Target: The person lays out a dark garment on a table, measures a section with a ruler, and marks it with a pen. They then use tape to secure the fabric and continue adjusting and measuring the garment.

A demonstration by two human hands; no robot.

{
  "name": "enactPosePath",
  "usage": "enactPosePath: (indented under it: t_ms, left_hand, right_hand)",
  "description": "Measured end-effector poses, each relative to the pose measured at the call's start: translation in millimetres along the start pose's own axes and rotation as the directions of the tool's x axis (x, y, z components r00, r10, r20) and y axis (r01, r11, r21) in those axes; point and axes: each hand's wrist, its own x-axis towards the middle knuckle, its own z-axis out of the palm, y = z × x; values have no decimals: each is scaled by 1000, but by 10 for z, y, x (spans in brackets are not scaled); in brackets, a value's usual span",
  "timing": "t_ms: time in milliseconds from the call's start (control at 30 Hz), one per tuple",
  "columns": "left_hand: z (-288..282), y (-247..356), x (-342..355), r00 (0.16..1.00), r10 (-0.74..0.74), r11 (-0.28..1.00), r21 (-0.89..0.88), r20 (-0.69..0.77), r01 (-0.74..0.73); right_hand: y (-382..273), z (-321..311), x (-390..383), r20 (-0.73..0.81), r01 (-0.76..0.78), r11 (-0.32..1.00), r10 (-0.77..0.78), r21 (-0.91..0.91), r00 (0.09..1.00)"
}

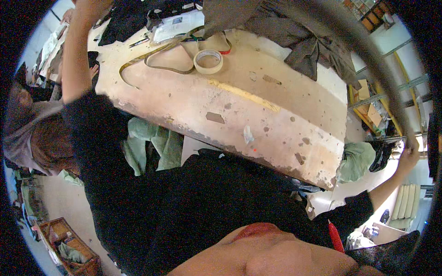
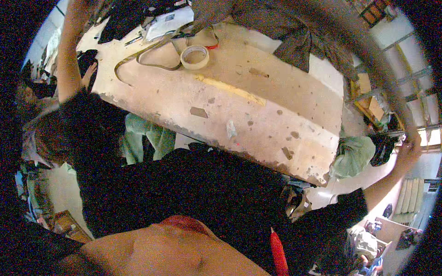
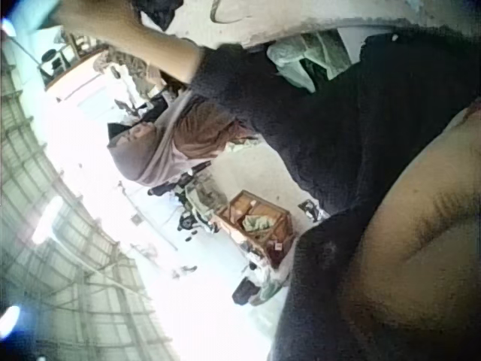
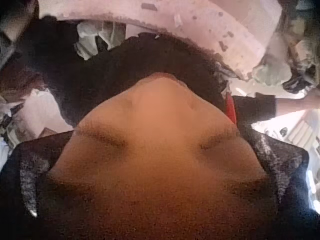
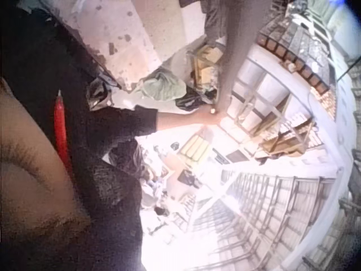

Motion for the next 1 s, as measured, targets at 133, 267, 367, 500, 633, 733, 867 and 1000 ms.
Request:
enactPosePath:
  t_ms: [133, 267, 367, 500, 633, 733, 867, 1000]
  left_hand:
    - [-15, 1141, -1181, 809, -176, 963, -72, 561, 259]
    - [-324, 2213, -1713, 411, -151, 804, -130, 899, 580]
    - [-497, 2357, -1713, 414, -180, 642, -212, 892, 736]
    - [-424, 2462, -1641, 382, -321, 484, -197, 867, 853]
    - [-190, 2702, -1525, 231, -177, 651, -62, 957, 756]
    - [-34, 2641, -1216, 217, -281, 393, -94, 935, 915]
    - [429, 2691, -650, 468, -256, 406, -346, 846, 846]
    - [1206, 3073, -310, 730, 160, 557, -671, 665, 489]
  right_hand:
    - [-1251, 677, -1136, 215, 18, 979, 26, -203, 976]
    - [-1989, 955, -1951, 619, -109, 944, 288, -310, 731]
    - [-2072, 823, -2190, 510, -316, 897, 436, -308, 741]
    - [-2011, 860, -2289, 189, -897, 424, 877, 127, 441]
    - [-1983, 955, -2338, 224, -782, 611, 785, -124, 578]
    - [-1904, 933, -2182, 297, -886, 462, 849, -20, 436]
    - [-1713, 1157, -1712, 188, -777, 589, 756, 224, 627]
    - [-1521, 1517, -1538, 341, -698, 712, 641, 68, 687]
